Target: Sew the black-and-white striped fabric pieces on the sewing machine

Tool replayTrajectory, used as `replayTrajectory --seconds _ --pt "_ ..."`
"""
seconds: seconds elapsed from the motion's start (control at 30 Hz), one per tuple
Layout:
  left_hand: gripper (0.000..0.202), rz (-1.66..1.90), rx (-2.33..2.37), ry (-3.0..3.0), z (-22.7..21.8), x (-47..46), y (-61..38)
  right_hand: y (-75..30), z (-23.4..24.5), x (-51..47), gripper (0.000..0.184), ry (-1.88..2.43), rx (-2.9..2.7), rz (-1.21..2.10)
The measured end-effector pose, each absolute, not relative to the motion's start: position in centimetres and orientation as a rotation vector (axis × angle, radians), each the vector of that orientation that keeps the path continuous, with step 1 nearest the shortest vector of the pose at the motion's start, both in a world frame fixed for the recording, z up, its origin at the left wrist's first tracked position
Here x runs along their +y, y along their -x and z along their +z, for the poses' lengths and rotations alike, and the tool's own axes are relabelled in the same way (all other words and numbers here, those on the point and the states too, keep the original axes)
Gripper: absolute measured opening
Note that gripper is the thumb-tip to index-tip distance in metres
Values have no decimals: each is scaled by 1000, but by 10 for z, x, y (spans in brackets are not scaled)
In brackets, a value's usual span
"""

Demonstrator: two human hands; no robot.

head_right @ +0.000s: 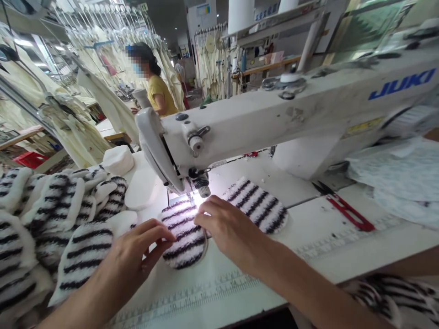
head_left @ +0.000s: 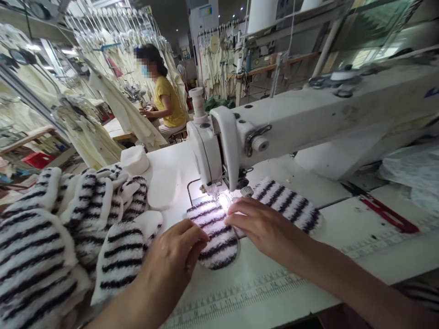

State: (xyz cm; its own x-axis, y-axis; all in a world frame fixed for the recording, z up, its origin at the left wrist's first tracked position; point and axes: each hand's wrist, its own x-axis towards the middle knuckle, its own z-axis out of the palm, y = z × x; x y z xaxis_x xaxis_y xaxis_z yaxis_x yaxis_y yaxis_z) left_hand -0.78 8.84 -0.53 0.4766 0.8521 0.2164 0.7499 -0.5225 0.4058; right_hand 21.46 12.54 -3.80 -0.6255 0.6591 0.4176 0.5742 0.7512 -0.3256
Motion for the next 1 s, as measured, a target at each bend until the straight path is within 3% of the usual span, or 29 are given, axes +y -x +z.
replayTrajectory --seconds 0.4,1.0 --pt "11 507 1344 -2433 -13 90 6 -210 -38 134 24 914 -2411 173" --pt "9 556 1230 -2530 -12 90 4 -216 -39 112 33 947 -2368 68"
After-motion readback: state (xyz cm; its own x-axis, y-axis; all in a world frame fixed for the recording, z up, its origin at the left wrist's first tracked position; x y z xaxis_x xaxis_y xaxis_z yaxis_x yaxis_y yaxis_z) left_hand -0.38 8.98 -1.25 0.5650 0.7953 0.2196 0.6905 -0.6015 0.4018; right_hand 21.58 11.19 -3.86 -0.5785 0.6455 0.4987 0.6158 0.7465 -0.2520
